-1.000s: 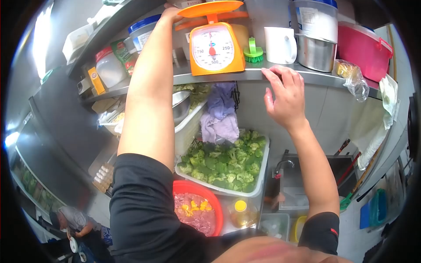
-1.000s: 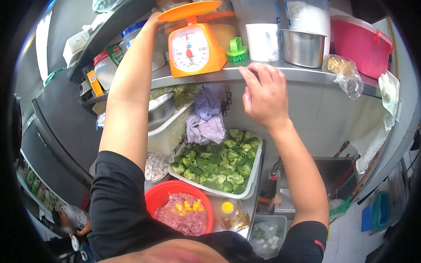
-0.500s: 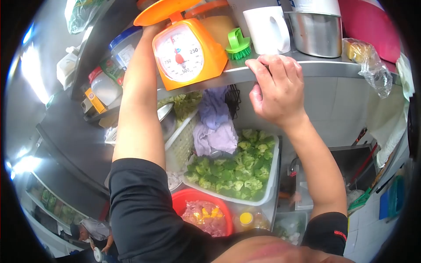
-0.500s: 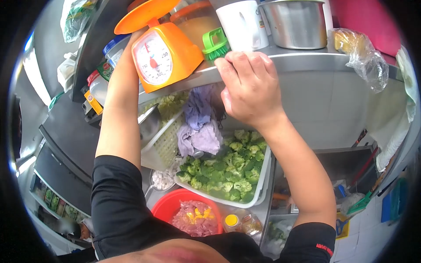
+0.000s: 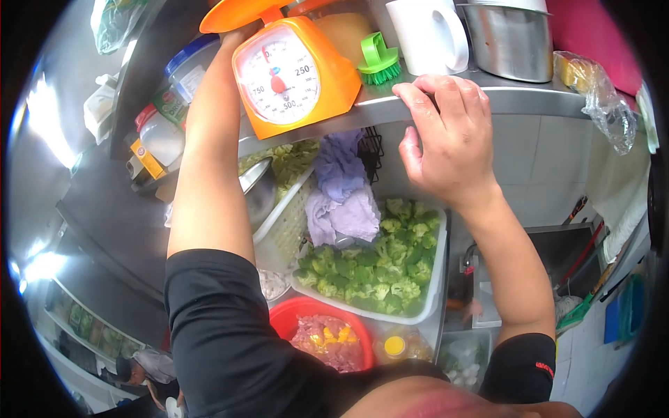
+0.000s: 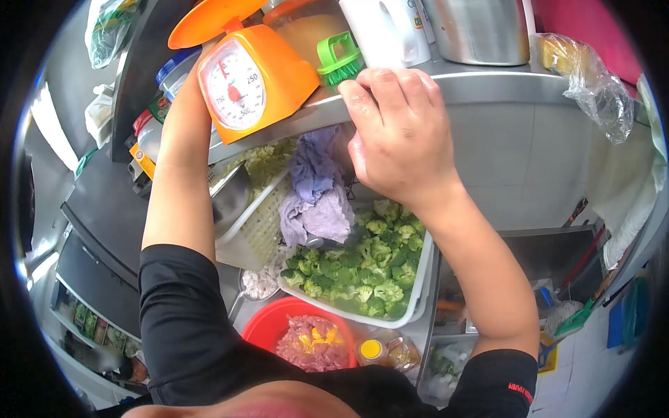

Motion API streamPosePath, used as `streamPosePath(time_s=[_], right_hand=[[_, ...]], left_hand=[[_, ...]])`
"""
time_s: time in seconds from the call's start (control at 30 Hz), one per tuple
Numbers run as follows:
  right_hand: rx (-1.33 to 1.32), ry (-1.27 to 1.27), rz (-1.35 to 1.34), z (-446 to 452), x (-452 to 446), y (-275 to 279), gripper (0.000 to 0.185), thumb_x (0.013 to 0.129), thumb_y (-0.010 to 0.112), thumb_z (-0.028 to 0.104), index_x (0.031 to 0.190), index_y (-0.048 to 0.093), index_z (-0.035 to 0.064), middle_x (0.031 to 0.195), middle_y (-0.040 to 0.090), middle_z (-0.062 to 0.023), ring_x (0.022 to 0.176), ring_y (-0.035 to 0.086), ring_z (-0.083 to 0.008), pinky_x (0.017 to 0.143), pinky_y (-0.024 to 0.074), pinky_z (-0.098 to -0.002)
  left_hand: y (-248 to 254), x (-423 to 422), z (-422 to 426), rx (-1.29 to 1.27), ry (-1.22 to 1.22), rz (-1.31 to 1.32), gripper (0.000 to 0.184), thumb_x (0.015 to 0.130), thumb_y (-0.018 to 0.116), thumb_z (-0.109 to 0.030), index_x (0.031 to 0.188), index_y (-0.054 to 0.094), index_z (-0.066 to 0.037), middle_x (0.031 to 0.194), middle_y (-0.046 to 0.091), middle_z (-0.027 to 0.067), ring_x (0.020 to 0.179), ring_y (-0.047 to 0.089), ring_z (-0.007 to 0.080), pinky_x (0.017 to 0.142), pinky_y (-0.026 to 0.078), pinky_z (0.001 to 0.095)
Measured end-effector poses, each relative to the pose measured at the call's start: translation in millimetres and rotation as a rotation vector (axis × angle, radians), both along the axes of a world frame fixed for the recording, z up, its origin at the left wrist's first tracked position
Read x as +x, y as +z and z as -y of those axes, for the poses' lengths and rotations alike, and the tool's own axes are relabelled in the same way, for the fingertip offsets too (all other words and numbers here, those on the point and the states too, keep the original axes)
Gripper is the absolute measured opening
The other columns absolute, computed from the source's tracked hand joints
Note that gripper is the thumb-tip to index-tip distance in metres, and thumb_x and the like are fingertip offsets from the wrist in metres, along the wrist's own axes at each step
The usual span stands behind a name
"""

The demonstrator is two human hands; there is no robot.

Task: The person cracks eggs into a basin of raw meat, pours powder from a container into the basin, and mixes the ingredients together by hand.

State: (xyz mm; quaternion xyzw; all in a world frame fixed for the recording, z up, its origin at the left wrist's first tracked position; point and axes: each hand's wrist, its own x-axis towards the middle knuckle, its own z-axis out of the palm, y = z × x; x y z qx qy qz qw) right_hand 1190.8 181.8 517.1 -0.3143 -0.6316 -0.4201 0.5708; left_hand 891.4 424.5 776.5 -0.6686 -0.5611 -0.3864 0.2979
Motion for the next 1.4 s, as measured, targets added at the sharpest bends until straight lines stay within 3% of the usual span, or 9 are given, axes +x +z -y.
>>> streamPosePath(time_s=[1.1, 1.4], right_hand=[[-0.026, -0.006, 0.021, 6.6, -1.8, 0.9, 0.045, 0.062, 0.064, 0.007, 0.108, 0.062, 0.0061, 0.105, 0.055, -0.0082, 0.102, 0.052, -0.0280, 0.092, 0.0416, -0.0434], [-0.044, -0.023, 0.008, 10.5, -7.3, 2.1, 0.047, 0.062, 0.064, 0.006, 0.108, 0.062, 0.0061, 0.106, 0.055, -0.0090, 0.102, 0.052, -0.0285, 0.092, 0.0415, -0.0432]], left_hand=[[7.9, -21.7, 45.3, 0.273, -0.141, 0.176, 0.065, 0.077, 0.067, -0.035, 0.127, 0.050, 0.002, 0.117, 0.060, 0.0300, 0.110, 0.059, 0.0416, 0.093, 0.048, 0.0423], [36.1, -28.1, 42.7, 0.363, -0.185, 0.247, 0.064, 0.077, 0.068, -0.033, 0.126, 0.051, 0.003, 0.116, 0.060, 0.0300, 0.111, 0.058, 0.0422, 0.093, 0.048, 0.0426]])
